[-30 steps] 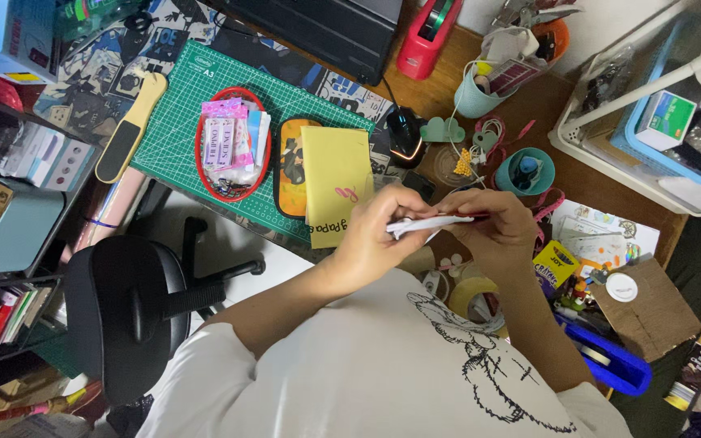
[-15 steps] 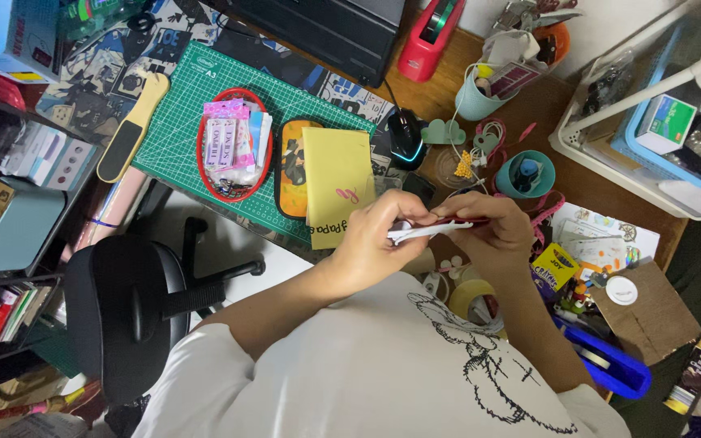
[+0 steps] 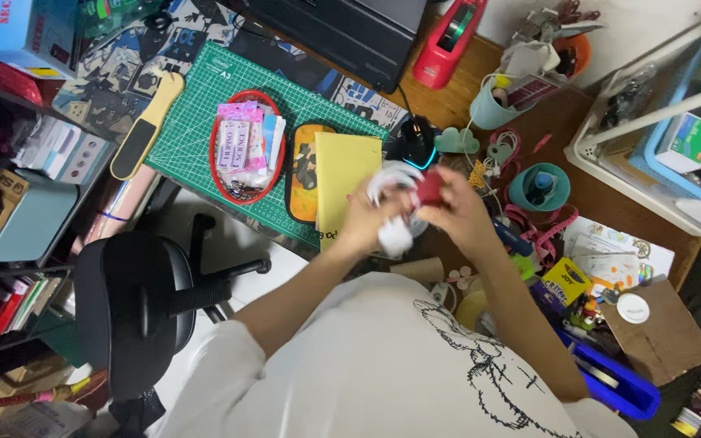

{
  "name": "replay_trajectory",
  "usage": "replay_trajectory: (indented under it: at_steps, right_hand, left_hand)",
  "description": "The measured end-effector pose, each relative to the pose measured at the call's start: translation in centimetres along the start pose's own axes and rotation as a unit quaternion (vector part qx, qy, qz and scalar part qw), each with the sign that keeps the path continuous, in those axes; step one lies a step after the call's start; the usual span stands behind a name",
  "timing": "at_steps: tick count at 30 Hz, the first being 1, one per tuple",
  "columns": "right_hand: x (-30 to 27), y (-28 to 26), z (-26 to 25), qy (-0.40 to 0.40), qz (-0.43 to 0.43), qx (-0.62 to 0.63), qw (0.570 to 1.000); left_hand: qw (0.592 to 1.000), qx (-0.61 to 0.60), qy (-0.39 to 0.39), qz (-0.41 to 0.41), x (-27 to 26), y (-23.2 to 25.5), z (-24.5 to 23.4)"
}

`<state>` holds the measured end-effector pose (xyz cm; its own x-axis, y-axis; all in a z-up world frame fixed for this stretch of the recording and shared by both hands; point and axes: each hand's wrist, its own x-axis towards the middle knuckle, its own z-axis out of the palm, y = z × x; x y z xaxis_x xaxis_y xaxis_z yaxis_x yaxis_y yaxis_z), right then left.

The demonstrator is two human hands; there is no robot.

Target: The person tidies a cluttered desk by gathering loose objects like pens, cables, and small containers, placing some items into a red basket and others into a white storage cart. They wind a white charging cable, handle a yellow notebook, and rearrange various craft and office supplies across the desk surface.

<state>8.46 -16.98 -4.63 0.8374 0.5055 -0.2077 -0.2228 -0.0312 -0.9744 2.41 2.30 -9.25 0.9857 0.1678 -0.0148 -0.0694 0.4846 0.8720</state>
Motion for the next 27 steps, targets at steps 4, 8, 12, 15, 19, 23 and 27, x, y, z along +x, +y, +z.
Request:
replay_trajectory:
  at_steps: [4, 8, 12, 15, 19, 23, 27]
  right_hand:
    - [5.7, 6.0, -3.2, 0.07, -0.066, -0.033, 0.995]
    - [10.0, 12.1, -9.3, 0.219, -0.123, -0.437, 0.864]
    - [13.1, 13.6, -11.3, 0.218, -0.18, -0.539, 0.793]
    - [14.7, 12.6, -10.2, 0.221, -0.121, -0.59, 0.767]
    - [15.6, 12.8, -9.5, 0.26, -0.117, -0.594, 0.752]
    - [16.1, 14.0, -10.1, 0.254, -0.091, -0.566, 0.779]
    - [14.8, 12.0, -10.3, 0.24, -0.125, -0.471, 0.84]
  left_hand:
    - [0.969, -0.165, 0.182, -0.036, 9.3, -3.8, -7.0]
    - [0.945, -0.172, 0.277, 0.038, 18.4, -6.4, -15.5]
    - [0.913, -0.208, 0.351, -0.007, 24.6, -10.0, -20.6]
    - [0.898, -0.208, 0.388, 0.01, 27.0, -12.4, -21.2]
    - [0.897, -0.076, 0.424, 0.1, 27.3, -14.1, -20.6]
    - [0.786, 0.265, 0.554, -0.065, 27.3, -12.0, -19.1]
    - [0.741, 0.423, 0.52, -0.037, 26.4, -8.5, -17.6]
